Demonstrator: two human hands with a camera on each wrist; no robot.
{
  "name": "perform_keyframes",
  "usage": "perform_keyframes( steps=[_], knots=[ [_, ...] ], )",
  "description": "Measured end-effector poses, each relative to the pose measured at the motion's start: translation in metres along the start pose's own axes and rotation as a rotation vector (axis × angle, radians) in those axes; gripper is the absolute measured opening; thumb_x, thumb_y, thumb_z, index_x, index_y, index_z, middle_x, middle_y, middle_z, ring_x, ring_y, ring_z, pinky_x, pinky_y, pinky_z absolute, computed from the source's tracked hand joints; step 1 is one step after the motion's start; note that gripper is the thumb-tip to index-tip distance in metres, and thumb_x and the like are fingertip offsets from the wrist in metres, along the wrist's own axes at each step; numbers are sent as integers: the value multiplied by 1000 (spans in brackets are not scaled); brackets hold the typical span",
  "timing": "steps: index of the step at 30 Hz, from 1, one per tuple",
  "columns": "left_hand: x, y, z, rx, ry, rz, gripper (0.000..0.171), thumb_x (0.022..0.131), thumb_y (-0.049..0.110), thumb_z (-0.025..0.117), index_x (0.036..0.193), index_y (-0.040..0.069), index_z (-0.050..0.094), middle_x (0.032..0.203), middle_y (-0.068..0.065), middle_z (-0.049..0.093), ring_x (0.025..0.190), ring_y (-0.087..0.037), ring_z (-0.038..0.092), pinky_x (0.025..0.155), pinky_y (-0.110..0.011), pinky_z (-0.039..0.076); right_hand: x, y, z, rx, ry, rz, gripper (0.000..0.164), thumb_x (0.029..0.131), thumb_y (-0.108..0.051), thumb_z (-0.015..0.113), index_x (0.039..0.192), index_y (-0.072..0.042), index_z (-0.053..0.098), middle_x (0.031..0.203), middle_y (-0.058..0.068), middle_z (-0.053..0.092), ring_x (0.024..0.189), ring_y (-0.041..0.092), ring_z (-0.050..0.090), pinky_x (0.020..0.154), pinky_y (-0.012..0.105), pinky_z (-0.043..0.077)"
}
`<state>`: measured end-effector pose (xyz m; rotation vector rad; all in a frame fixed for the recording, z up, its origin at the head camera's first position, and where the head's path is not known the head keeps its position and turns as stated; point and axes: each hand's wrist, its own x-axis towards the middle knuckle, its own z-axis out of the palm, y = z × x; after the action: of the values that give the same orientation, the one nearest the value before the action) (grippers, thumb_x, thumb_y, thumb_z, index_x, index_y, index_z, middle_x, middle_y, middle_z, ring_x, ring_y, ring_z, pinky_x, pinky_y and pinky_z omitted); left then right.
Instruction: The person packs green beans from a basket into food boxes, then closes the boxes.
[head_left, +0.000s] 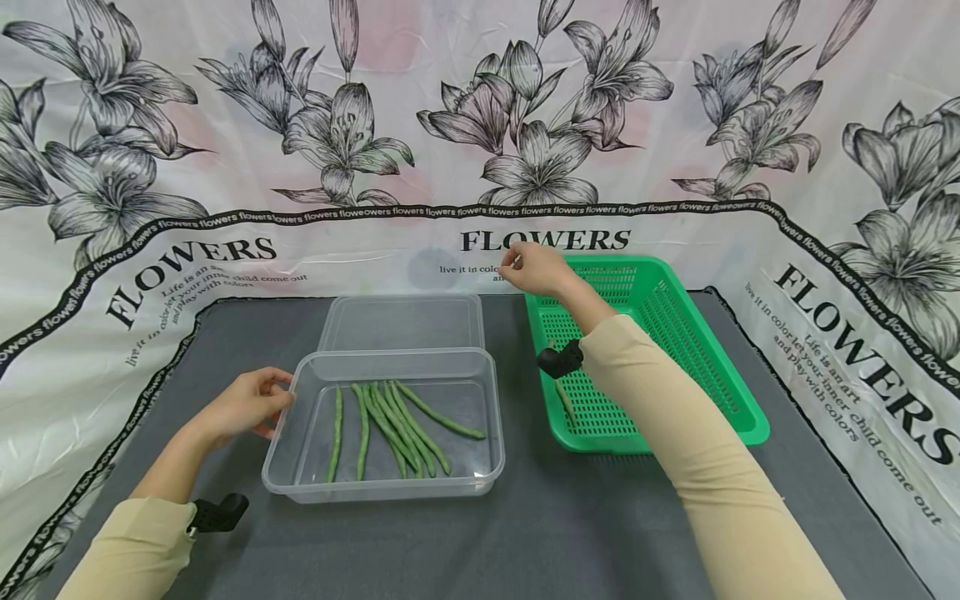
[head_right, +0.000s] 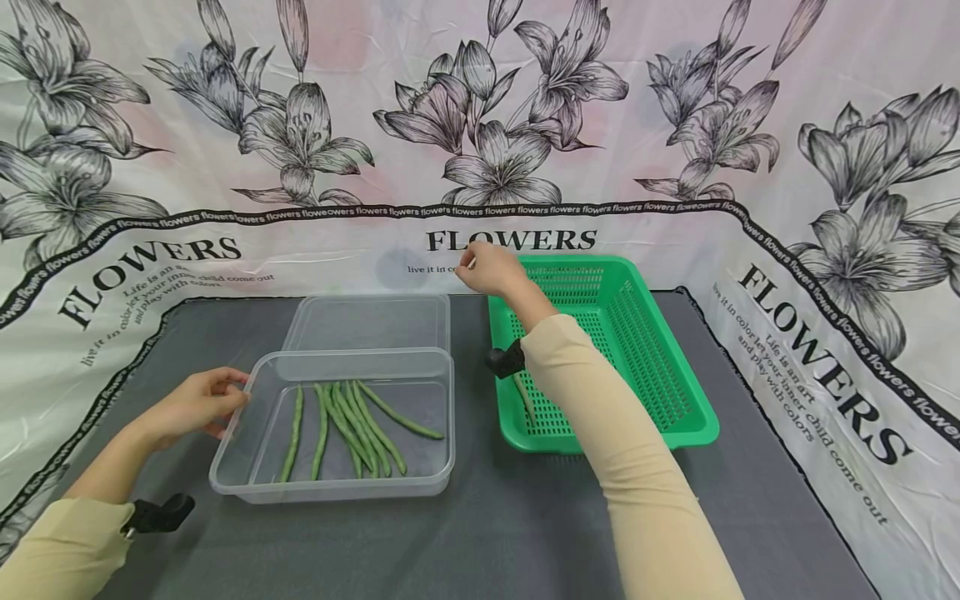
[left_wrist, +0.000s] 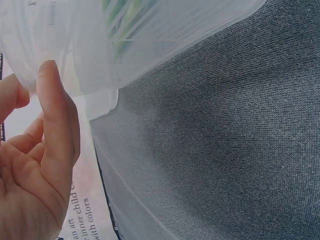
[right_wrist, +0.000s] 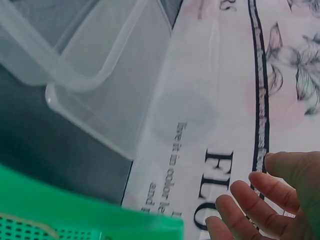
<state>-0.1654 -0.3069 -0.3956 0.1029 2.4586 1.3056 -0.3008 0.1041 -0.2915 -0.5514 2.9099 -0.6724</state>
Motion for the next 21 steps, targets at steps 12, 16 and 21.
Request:
perform_keyframes(
  steps=[12,16,21],
  knots=[
    [1,-1,0,-2,2,-2,46,94,17,51,130,-7,35,85,-12,54,67,-16,55,58,-36,56,-8,43,3,46,-6,128,34,94,-24,46,117,0,54,120,20,55,91,30,59,84,42,48],
    [1,-2,0,-3,0,-4,46,95,18,50,131,-7,35,85,-12,54,68,-16,55,58,-36,56,-13,58,7,96,-56,185,38,95,-26,45,123,0,51,122,21,53,78,31,65,77,39,52],
    [1,-3,0,-1,2,2,47,95,18,51,130,-7,35,85,-12,54,67,-16,55,59,-37,56,-18,78,18,155,-97,249,39,96,-25,44,125,1,48,112,22,56,91,35,62,73,37,56]
  ],
)
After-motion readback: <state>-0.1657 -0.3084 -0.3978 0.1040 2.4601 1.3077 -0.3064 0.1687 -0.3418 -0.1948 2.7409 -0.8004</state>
